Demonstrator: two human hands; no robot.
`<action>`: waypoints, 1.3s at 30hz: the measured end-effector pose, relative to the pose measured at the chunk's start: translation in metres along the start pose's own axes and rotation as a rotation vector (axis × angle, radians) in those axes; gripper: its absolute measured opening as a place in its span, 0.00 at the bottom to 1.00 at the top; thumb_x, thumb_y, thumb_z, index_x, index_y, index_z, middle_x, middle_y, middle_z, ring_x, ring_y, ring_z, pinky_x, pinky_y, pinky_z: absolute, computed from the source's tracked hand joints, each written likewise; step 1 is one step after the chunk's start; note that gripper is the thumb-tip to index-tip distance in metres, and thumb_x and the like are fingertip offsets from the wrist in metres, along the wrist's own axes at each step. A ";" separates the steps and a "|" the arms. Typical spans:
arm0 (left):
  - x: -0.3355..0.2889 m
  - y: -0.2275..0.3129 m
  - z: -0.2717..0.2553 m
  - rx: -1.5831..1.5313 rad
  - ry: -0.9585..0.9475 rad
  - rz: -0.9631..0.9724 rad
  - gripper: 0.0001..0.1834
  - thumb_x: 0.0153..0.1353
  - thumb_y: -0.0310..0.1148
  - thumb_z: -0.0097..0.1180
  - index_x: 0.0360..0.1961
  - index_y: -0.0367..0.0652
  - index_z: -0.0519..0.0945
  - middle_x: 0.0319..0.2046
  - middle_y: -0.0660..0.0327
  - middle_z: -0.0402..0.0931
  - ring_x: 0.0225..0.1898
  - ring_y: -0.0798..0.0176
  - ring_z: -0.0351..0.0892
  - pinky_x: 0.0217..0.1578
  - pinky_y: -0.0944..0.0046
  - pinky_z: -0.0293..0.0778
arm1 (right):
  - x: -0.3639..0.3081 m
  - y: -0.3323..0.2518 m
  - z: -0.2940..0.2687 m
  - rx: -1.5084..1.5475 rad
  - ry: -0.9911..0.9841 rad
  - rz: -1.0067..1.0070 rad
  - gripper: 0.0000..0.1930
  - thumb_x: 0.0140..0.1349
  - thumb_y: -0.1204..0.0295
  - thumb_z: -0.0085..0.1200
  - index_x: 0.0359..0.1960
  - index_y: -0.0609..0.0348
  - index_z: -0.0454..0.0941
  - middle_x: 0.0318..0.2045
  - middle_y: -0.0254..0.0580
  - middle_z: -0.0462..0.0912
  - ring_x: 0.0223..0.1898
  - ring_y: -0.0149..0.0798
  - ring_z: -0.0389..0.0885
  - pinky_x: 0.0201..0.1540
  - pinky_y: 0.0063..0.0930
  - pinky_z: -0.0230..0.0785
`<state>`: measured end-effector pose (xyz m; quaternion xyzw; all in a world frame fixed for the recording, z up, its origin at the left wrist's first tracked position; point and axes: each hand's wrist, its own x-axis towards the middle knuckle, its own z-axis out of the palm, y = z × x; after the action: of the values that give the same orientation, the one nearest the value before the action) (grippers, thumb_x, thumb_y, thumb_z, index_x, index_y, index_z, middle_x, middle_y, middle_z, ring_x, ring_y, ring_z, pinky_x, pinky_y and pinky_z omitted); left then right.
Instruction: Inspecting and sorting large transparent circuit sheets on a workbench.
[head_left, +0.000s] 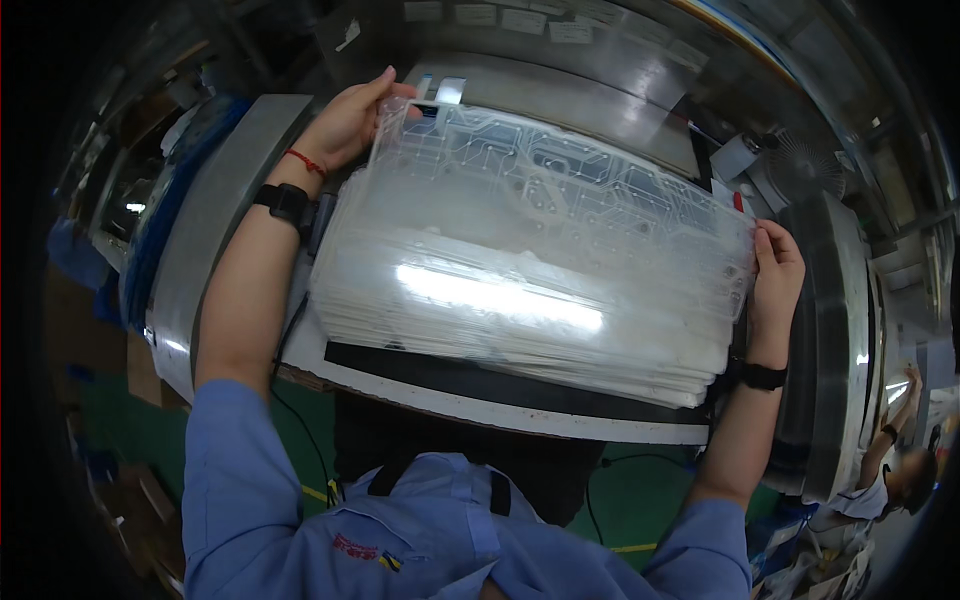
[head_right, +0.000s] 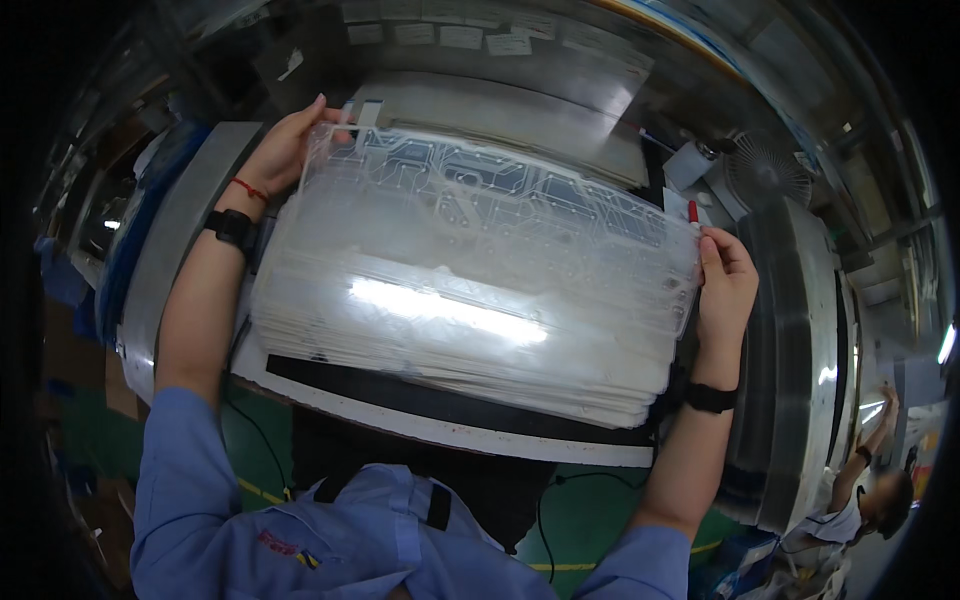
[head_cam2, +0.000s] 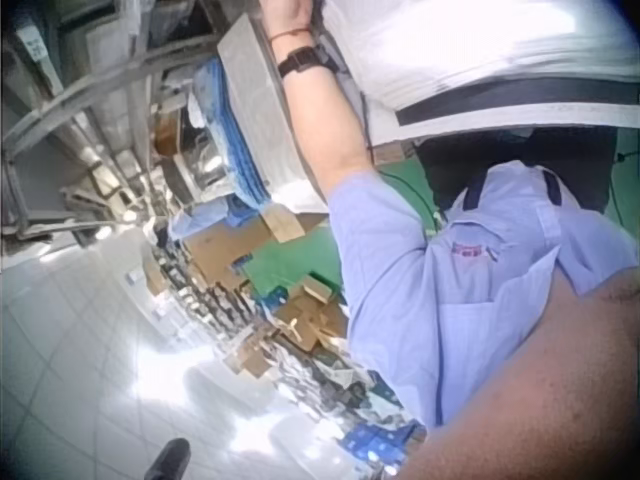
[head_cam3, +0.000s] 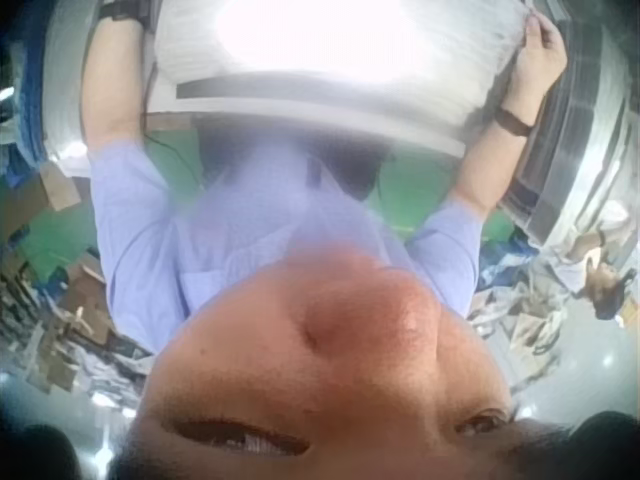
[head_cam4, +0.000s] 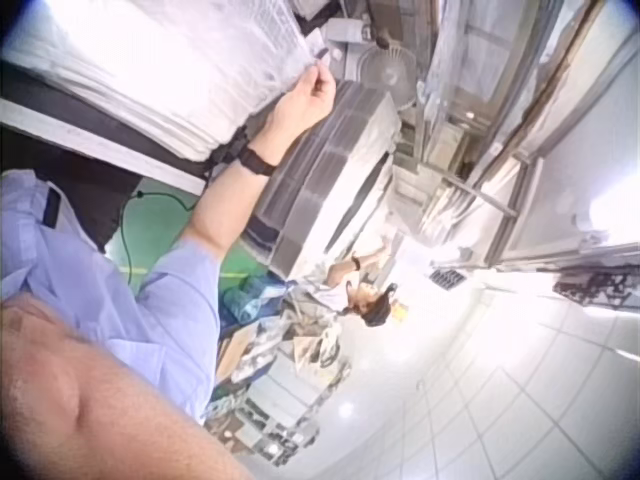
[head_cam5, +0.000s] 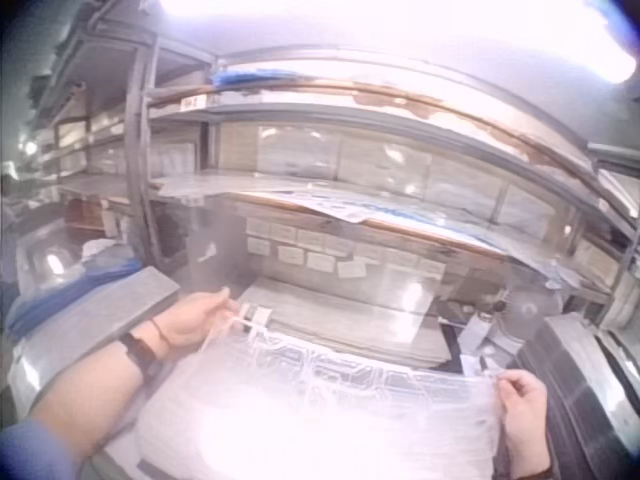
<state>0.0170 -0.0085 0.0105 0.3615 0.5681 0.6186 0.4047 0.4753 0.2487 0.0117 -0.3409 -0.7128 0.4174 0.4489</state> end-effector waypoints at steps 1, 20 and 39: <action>0.001 -0.002 -0.003 0.040 -0.037 -0.001 0.26 0.70 0.50 0.38 0.46 0.35 0.76 0.33 0.60 0.80 0.27 0.75 0.75 0.29 0.76 0.73 | 0.000 0.000 0.000 -0.003 0.009 0.006 0.07 0.63 0.75 0.52 0.39 0.64 0.79 0.28 0.27 0.76 0.24 0.18 0.64 0.25 0.13 0.55; -0.005 0.006 0.003 0.270 -0.124 0.050 0.11 0.62 0.36 0.55 0.41 0.40 0.77 0.29 0.67 0.79 0.21 0.81 0.65 0.23 0.81 0.62 | 0.004 0.006 0.002 0.008 0.048 0.069 0.10 0.64 0.72 0.52 0.44 0.65 0.77 0.29 0.28 0.77 0.24 0.19 0.66 0.27 0.13 0.57; 0.006 -0.005 -0.006 0.110 0.110 0.120 0.11 0.65 0.38 0.51 0.41 0.43 0.79 0.26 0.73 0.72 0.24 0.79 0.63 0.26 0.79 0.62 | -0.004 -0.009 0.008 0.105 -0.123 0.144 0.07 0.65 0.70 0.51 0.37 0.59 0.77 0.20 0.26 0.73 0.20 0.19 0.66 0.23 0.12 0.57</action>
<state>0.0099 -0.0053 0.0052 0.3820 0.5998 0.6288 0.3145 0.4679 0.2389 0.0166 -0.3410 -0.6899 0.5055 0.3902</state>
